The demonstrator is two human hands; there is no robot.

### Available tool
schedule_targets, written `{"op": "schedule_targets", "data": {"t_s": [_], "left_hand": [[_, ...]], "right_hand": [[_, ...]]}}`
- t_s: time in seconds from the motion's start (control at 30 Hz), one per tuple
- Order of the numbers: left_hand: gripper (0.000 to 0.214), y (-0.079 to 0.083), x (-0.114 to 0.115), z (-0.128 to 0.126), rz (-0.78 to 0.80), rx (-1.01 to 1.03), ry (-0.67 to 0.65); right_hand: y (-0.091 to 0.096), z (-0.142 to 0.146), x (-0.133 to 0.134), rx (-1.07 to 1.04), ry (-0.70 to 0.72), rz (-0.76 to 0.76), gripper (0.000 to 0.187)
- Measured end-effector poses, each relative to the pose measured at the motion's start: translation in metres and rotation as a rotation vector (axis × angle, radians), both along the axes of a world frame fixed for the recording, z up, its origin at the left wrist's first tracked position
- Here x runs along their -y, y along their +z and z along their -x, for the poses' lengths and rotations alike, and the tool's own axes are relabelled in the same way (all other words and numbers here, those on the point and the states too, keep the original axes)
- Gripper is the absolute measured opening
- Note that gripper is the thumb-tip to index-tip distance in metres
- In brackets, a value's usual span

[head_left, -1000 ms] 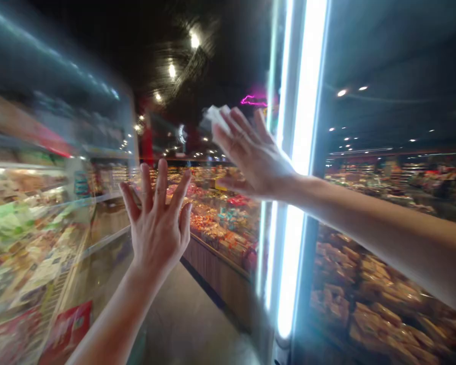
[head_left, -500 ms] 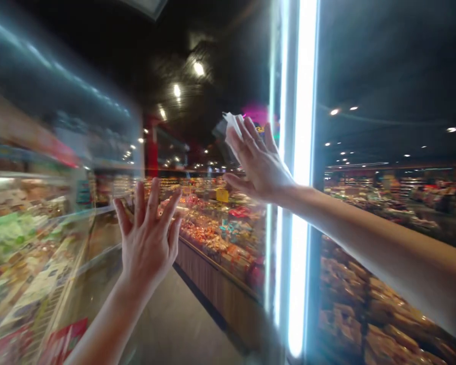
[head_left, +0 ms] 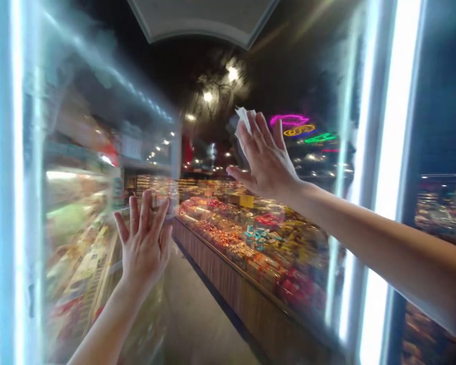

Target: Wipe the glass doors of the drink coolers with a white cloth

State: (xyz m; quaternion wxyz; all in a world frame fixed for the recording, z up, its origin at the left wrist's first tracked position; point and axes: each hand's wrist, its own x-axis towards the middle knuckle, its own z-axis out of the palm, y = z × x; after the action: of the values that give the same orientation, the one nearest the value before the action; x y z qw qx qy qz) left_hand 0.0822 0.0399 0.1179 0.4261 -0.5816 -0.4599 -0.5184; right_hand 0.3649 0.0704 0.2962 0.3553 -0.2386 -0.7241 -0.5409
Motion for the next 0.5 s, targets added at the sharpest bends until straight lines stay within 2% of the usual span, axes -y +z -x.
{"op": "schedule_targets", "data": {"t_s": [0.03, 0.13, 0.17, 0.2, 0.23, 0.37, 0.4, 0.43, 0.5], "left_hand": [[0.068, -0.003, 0.000, 0.008, 0.003, 0.012, 0.003], [0.068, -0.011, 0.001, 0.029, 0.029, 0.039, 0.009], [0.068, -0.013, 0.002, 0.035, 0.040, 0.045, 0.012], [0.068, -0.015, 0.002, 0.041, 0.049, 0.052, 0.015], [0.068, -0.017, 0.003, 0.046, 0.056, 0.058, 0.017], [0.070, -0.025, 0.006, 0.065, 0.052, 0.069, 0.018], [0.071, -0.027, 0.006, 0.070, 0.050, 0.067, 0.020], [0.071, -0.030, 0.007, 0.074, 0.050, 0.067, 0.025], [0.072, -0.037, 0.008, 0.082, 0.055, 0.076, 0.040]], "right_hand": [[-0.013, 0.011, 0.001, 0.051, 0.011, -0.005, 0.098], [-0.067, 0.044, 0.005, 0.363, 0.039, 0.015, 0.099], [-0.079, 0.052, 0.006, 0.444, 0.040, 0.027, 0.096], [-0.082, 0.060, 0.006, 0.490, 0.039, 0.034, 0.094], [-0.077, 0.066, 0.007, 0.494, 0.036, 0.035, 0.093], [-0.021, 0.084, 0.005, 0.208, 0.029, 0.020, 0.095], [-0.014, 0.090, 0.005, 0.166, 0.030, 0.018, 0.096], [-0.015, 0.097, 0.005, 0.162, 0.035, 0.015, 0.098], [-0.035, 0.111, 0.006, 0.262, 0.050, 0.011, 0.101]]}}
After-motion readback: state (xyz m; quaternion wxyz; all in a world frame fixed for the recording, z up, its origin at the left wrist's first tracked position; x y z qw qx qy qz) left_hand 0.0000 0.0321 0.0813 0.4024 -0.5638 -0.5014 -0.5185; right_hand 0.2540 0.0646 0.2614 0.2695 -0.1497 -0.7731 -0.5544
